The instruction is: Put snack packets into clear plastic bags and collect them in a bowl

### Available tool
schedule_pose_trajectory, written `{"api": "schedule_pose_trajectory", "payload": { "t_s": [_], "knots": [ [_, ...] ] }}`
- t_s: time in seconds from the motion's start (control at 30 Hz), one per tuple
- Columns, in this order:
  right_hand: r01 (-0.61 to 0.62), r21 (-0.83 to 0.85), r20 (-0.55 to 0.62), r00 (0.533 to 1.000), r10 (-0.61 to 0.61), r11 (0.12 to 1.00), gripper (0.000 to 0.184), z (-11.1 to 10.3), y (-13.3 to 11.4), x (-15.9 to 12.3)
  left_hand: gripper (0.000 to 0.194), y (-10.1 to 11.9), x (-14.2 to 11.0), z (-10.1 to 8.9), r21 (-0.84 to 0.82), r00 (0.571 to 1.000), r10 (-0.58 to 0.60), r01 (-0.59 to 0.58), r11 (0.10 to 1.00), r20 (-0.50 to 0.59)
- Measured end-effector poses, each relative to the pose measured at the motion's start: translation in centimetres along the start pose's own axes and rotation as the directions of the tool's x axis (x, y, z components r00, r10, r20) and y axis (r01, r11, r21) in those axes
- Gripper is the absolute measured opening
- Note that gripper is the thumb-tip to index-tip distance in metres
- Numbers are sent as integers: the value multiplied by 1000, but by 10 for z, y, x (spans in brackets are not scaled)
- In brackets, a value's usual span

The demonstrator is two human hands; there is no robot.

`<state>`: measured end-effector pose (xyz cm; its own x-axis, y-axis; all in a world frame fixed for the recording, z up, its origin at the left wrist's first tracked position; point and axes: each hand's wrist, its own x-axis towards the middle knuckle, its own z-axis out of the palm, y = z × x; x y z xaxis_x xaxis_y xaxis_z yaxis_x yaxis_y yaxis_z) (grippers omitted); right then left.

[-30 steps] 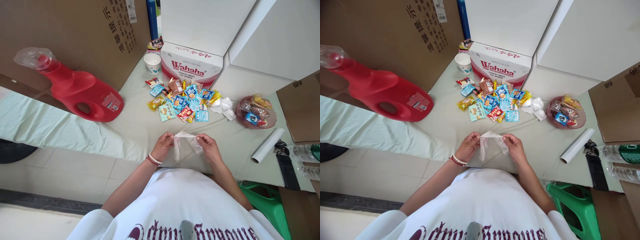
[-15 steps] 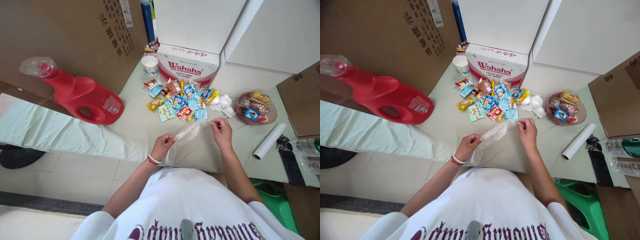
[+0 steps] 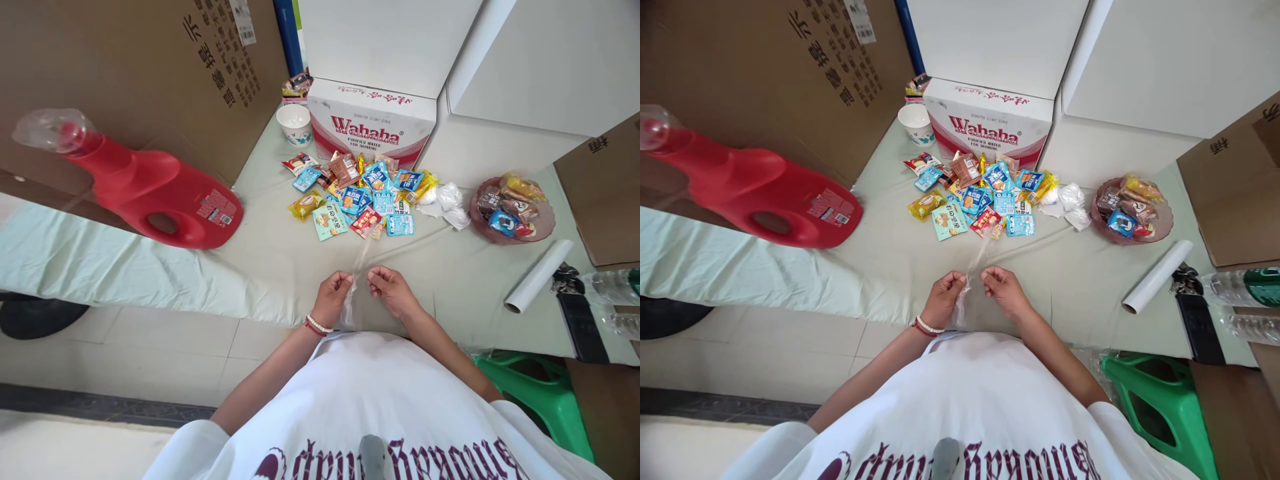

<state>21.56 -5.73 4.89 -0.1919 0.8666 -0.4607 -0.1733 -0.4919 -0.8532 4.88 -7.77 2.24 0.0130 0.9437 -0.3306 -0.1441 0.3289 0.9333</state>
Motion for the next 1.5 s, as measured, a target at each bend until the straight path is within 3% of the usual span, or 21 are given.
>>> {"api": "schedule_pose_trajectory", "payload": {
  "t_s": [0.1, 0.23, 0.43, 0.57, 0.7, 1.03, 1.27, 1.37, 1.5],
  "knots": [
    [-32, -41, 37, 999, 33, 999, 45, 1, 1, -6, 43, -4, 0, -1, 12, 998, 35, -34, 999, -55],
    [5, -108, 143, 990, 11, 994, 44, 10, 10, -11, 48, -6, 0, 8, 35, 996, 83, -81, 996, -39],
    [22, -47, -5, 1000, -22, 999, 39, -4, 13, -11, 54, -10, 8, 13, -122, 997, -22, 13, 992, -73],
    [16, -13, -70, 997, -17, 1000, 36, -11, 8, -15, 50, -2, 1, 11, 25, 997, -2, 1, 1000, 73],
    [48, -28, -100, 994, -51, 998, 34, -8, 9, -16, 45, 7, -9, 15, 163, 968, -26, -16, 986, 249],
    [0, 5, -89, 996, 1, 1000, 37, -32, 6, -24, 51, 1, -7, 9, -64, 984, -102, 112, 992, 144],
    [76, -16, 3, 997, -76, 997, 37, -21, 13, -35, 43, 6, -11, 20, -30, 946, -95, 110, 993, 311],
    [106, -51, -29, 994, -108, 993, 34, -22, 18, -32, 43, 6, -11, 22, -40, 958, -96, 111, 993, 271],
    [29, 11, -65, 997, -28, 1000, 35, -36, 17, -31, 40, 2, -8, 17, -140, 965, -155, 187, 972, 214]
  ]
}}
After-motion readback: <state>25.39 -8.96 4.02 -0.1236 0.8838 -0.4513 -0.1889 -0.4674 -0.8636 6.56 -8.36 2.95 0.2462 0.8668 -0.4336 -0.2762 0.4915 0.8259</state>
